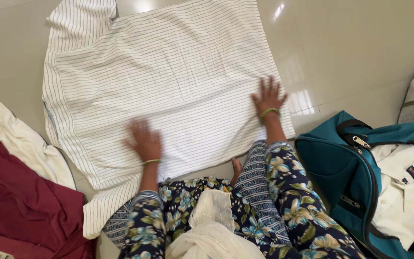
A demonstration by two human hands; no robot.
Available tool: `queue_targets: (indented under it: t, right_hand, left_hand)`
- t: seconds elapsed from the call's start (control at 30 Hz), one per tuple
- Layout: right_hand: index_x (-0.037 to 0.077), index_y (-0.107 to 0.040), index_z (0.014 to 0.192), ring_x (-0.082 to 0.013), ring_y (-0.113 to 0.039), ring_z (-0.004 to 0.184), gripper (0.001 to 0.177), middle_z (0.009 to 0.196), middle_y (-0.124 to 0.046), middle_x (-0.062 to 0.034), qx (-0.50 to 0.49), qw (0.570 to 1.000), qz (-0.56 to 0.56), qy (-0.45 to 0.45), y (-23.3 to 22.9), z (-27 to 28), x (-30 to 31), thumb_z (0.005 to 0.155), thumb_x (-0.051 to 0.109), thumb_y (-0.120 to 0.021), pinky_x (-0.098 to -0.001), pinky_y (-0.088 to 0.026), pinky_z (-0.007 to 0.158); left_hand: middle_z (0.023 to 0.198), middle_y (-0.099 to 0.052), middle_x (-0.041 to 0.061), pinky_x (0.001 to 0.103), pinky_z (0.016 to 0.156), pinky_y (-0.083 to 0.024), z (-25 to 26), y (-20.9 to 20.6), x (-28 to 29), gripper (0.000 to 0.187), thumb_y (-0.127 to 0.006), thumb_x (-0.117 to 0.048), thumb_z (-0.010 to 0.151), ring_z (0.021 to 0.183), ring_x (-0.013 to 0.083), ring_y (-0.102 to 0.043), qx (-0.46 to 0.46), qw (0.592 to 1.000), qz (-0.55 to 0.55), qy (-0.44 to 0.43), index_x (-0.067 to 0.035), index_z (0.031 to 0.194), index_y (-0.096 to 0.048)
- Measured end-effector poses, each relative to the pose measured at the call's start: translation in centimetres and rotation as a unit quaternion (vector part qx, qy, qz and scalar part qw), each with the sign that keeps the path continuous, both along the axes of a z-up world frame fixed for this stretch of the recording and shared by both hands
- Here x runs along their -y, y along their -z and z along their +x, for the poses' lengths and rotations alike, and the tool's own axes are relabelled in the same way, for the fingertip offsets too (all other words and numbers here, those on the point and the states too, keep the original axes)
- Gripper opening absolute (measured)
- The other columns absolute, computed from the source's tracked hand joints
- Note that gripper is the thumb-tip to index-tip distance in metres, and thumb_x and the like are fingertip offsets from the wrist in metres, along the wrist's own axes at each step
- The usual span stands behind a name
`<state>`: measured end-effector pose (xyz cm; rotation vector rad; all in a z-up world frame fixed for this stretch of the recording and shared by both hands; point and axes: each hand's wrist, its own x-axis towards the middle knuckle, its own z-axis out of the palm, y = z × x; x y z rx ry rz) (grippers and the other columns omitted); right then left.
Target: The person sits on the floor and folds a white shirt with thin vertical stripes. They first button the shirt, then lay it flat, fold the sleeves inward, and fold the body into a compact rectangle.
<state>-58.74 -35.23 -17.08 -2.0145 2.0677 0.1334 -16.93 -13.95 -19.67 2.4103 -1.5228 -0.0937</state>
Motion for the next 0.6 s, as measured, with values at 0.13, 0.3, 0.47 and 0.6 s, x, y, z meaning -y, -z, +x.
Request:
queue_targets:
  t: [0.13,0.3,0.47,0.6]
  right_hand:
    - [0.025,-0.007,0.167,-0.0321,0.007,0.159,0.076,0.174,0.006,-0.0029,0.019,0.988,-0.04,0.149,1.4,-2.4,0.3,0.105,0.061,-0.032,-0.0681,0.005,0.122]
    - [0.008,-0.017,0.166,-0.0339,-0.007,0.16,0.089,0.172,-0.012,-0.0125,0.081,0.97,-0.108,-0.203,1.7,6.9,-0.7,0.095,0.049,-0.054,-0.07,0.003,0.121]
    - [0.022,-0.02,0.161,-0.0296,-0.008,0.154,0.076,0.17,-0.012,-0.0069,0.103,0.827,-0.005,-0.553,-1.0,17.5,-8.2,0.099,0.057,-0.044,-0.0653,0.0,0.12]
    - [0.028,-0.016,0.162,-0.0281,-0.003,0.158,0.074,0.172,-0.007,-0.0026,-0.001,0.881,0.041,-0.472,-2.0,16.8,-7.0,0.1,0.062,-0.038,-0.0607,0.004,0.123]
  left_hand:
    - [0.173,-0.014,0.021,0.079,0.114,-0.002,5.9,-1.5,-2.1,0.067,-0.047,-0.048,0.106,0.158,0.046,-0.004,0.028,0.993,0.019,-0.112,-0.018,0.165,-0.035]
    - [0.174,-0.013,0.024,0.077,0.118,-0.005,5.2,-1.1,-2.6,0.069,-0.044,-0.047,0.108,0.159,0.0491,-0.006,0.047,0.99,-0.001,-0.13,-0.018,0.169,-0.028]
    - [0.174,-0.01,0.023,0.074,0.121,-0.005,5.3,-1.4,-2.7,0.072,-0.04,-0.049,0.108,0.159,0.0471,-0.005,0.041,0.989,0.01,-0.141,-0.019,0.17,-0.021]
    - [0.174,-0.01,0.024,0.073,0.121,-0.004,5.4,-1.4,-2.6,0.073,-0.04,-0.05,0.108,0.159,0.0479,-0.004,0.037,0.988,0.024,-0.146,-0.017,0.169,-0.019]
